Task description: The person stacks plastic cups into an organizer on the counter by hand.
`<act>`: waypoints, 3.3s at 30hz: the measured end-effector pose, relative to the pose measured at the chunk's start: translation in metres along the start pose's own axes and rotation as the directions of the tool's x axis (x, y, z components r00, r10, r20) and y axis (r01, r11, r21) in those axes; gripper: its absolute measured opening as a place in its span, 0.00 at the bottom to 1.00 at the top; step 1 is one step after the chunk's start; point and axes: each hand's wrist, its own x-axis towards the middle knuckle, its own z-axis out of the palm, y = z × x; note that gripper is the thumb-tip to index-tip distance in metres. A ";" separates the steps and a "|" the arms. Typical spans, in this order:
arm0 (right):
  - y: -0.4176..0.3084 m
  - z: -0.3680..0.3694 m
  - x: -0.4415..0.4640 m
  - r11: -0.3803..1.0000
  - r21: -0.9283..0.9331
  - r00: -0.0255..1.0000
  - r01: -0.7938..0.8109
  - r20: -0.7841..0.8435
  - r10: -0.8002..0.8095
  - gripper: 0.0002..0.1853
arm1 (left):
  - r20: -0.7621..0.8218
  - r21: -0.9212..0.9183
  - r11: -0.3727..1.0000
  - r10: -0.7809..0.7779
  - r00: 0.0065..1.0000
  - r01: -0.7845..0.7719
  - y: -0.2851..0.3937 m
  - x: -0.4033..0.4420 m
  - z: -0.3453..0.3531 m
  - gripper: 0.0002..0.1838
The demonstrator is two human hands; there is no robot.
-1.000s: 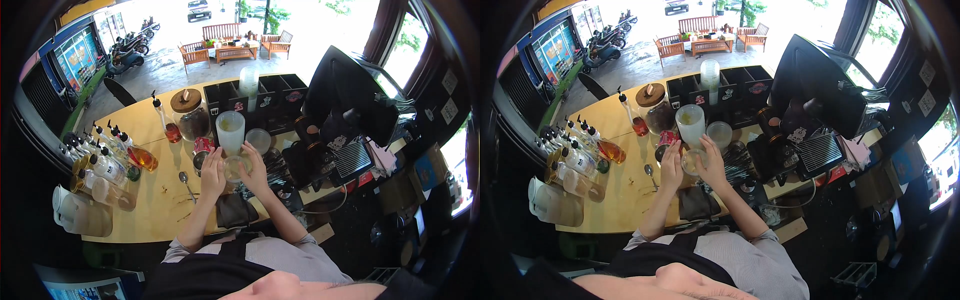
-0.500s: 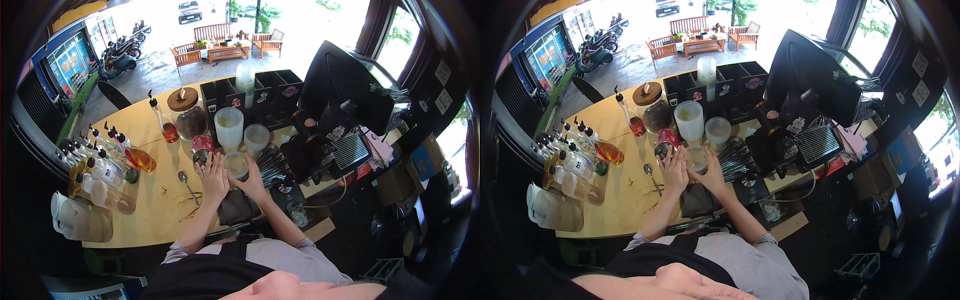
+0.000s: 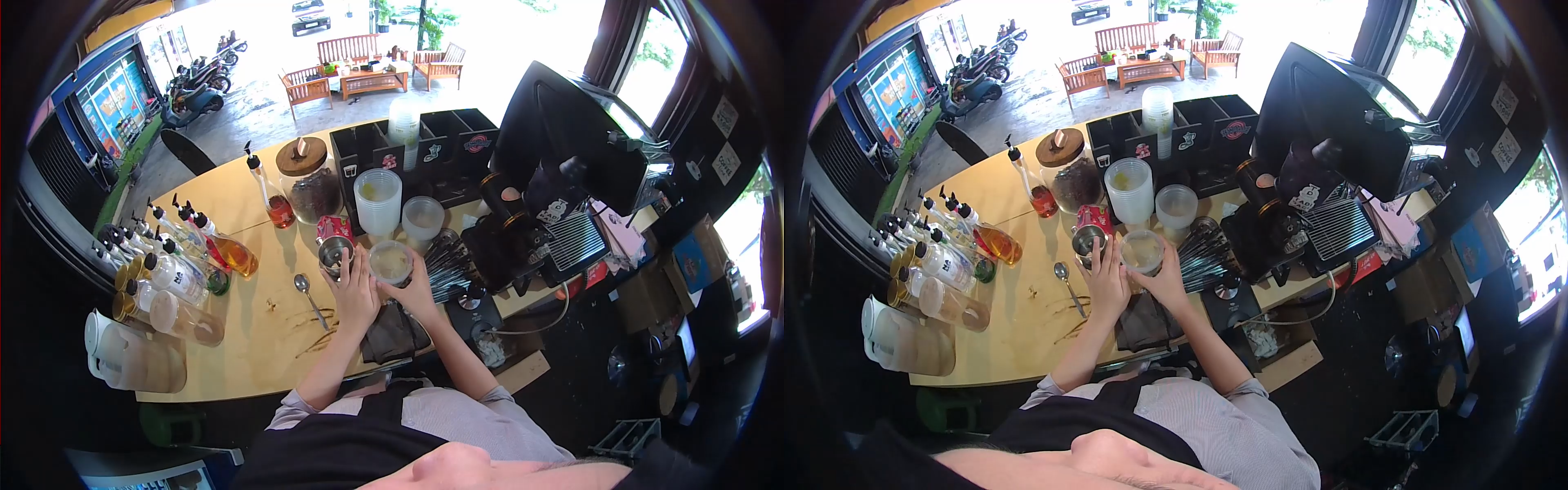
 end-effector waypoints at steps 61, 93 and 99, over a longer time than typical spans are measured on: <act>-0.061 -0.015 0.033 0.969 0.199 0.983 0.147 -0.139 -0.121 0.43 | -0.109 -0.769 0.638 -0.069 0.992 -0.040 0.025 0.023 -0.030 0.27; -0.123 -0.094 0.236 0.871 -0.335 0.776 0.359 -0.412 -0.478 0.43 | -0.322 -0.668 0.676 0.114 0.940 -0.311 -0.002 0.245 -0.068 0.24; -0.127 -0.085 0.298 0.818 -0.462 0.800 0.342 -0.313 -0.512 0.44 | -0.295 -0.594 0.747 0.140 0.945 -0.297 -0.015 0.293 -0.053 0.22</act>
